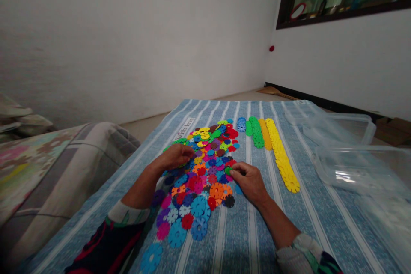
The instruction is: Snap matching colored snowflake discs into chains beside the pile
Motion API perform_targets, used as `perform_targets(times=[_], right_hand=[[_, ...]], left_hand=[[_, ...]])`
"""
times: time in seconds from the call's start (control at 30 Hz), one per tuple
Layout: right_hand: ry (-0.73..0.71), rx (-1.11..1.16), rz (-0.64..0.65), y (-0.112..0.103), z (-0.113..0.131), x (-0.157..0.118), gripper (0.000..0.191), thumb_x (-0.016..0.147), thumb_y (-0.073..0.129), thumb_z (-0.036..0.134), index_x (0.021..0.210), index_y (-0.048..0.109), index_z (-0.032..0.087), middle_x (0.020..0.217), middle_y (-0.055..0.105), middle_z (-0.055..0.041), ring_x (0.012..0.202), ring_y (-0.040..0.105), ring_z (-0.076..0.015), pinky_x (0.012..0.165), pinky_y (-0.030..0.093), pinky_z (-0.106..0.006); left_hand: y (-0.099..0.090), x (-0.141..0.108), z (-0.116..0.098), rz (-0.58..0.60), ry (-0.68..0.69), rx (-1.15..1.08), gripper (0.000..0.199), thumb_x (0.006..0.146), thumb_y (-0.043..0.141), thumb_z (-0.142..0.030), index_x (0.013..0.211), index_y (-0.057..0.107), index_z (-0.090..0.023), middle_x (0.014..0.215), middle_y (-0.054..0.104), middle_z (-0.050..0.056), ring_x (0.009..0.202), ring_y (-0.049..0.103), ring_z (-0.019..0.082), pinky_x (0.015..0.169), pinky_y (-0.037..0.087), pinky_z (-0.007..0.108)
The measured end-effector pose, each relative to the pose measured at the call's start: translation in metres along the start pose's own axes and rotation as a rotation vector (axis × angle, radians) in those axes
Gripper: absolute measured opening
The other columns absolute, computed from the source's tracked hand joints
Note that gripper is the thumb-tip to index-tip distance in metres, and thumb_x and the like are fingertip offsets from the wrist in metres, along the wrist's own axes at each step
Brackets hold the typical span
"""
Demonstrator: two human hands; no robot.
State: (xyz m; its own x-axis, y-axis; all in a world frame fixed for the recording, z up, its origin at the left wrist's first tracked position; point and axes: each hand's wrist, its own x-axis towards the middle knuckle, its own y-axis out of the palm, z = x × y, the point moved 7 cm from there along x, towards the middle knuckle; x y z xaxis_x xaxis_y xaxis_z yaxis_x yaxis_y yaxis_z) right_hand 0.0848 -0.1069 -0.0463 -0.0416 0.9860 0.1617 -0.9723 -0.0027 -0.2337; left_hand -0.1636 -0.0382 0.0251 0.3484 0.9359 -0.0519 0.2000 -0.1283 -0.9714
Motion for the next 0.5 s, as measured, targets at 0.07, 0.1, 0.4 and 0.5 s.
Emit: perform_targets(times=[0.07,0.1,0.4,0.5], right_hand=[[0.010,0.014,0.004,0.000,0.000,0.000,0.018,0.075,0.065,0.037,0.074,0.070,0.019,0.060,0.061,0.0026,0.056,0.053,-0.0135,0.056,0.040,-0.025],[0.016,0.022,0.005,0.001,-0.001,0.000,0.018,0.075,0.066,0.037,0.073,0.070,0.019,0.059,0.061,0.0028,0.056,0.053,-0.0133,0.056,0.040,-0.025],[0.005,0.012,0.025,0.001,-0.005,0.000,0.020,0.076,0.066,0.039,0.076,0.071,0.020,0.066,0.066,0.0005,0.063,0.058,-0.0159,0.061,0.042,-0.027],[-0.008,-0.002,0.028,0.001,-0.005,0.000,0.021,0.077,0.065,0.040,0.076,0.070,0.020,0.067,0.066,0.0001,0.064,0.058,-0.0164,0.062,0.042,-0.028]], left_hand=[[-0.001,-0.001,0.008,0.028,-0.031,0.008,0.023,0.071,0.056,-0.014,0.083,0.076,-0.018,0.069,0.071,-0.001,0.069,0.062,0.015,0.062,0.041,0.021],[-0.001,-0.002,0.011,0.040,-0.042,0.017,0.023,0.073,0.056,-0.016,0.084,0.075,-0.017,0.068,0.070,0.000,0.068,0.061,0.015,0.061,0.040,0.021],[0.009,-0.003,-0.006,0.144,0.053,-0.075,0.031,0.061,0.054,-0.008,0.081,0.074,-0.022,0.077,0.072,-0.002,0.076,0.061,0.016,0.071,0.042,0.023],[0.010,-0.005,0.001,0.171,0.010,-0.096,0.031,0.059,0.055,-0.007,0.079,0.075,-0.021,0.073,0.073,-0.003,0.073,0.062,0.016,0.070,0.043,0.023]])
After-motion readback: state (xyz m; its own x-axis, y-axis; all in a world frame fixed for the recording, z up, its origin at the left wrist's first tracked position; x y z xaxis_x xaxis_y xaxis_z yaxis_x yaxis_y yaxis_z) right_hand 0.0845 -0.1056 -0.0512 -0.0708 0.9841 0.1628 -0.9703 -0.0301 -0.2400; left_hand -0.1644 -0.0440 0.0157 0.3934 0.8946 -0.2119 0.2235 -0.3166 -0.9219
